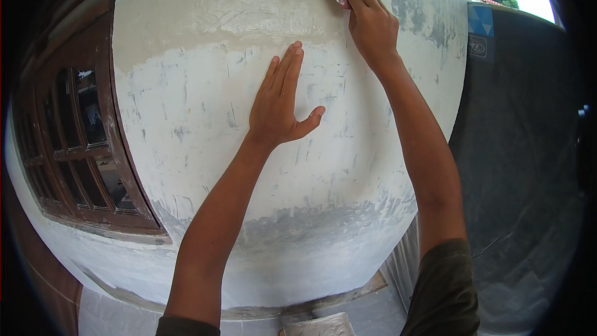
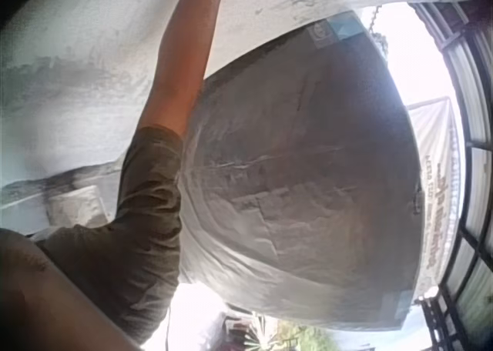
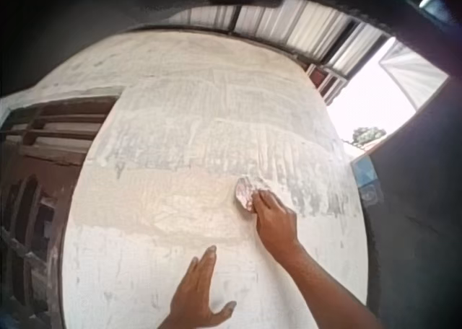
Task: Applying plaster or filler to an exterior wall using a putty knife and a tray of compound.
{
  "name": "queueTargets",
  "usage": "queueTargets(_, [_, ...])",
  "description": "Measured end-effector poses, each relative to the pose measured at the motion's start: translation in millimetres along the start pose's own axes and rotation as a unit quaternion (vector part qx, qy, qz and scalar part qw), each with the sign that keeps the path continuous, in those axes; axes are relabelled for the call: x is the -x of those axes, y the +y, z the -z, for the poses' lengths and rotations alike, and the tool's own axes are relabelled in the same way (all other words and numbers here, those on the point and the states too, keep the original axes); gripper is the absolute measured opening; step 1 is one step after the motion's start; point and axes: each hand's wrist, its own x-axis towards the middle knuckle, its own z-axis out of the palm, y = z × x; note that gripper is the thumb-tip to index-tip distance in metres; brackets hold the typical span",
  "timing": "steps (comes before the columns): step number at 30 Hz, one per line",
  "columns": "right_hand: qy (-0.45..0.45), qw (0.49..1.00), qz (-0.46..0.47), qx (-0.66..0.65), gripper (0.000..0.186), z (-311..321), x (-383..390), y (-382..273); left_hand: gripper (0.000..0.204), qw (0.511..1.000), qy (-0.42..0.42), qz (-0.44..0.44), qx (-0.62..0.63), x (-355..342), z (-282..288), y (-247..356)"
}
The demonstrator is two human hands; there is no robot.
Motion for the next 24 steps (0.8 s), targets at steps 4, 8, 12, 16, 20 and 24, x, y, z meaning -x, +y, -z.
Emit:
queueTargets(4, [-0.011,1.0,-0.005,0.006,0.035,3,11,-6,0.094,1.0,-0.003,-0.001,-0.026,-1,2,1])
queueTargets(8, [-0.037,0.999,-0.007,0.019,0.035,9,21,-14,0.094,1.0,-0.002,0.0,-0.025,-2,3,1])
queueTargets(12, [-0.037,0.999,-0.014,0.024,0.036,17,32,-19,0.094,1.0,-0.002,-0.003,-0.023,-2,2,2])
queueTargets(16, [-0.057,0.998,-0.018,0.035,0.03,34,40,-30,0.095,1.0,0.002,-0.003,-0.025,-2,2,2])
queueTargets(20, [-0.057,0.998,0.002,-0.003,0.03,47,50,-28,0.095,0.999,-0.001,-0.002,-0.032,-2,3,2])
queueTargets(24, [-0.007,1.0,-0.016,-0.014,0.033,48,23,-9,0.095,0.999,-0.003,0.0,-0.038,-1,3,2])
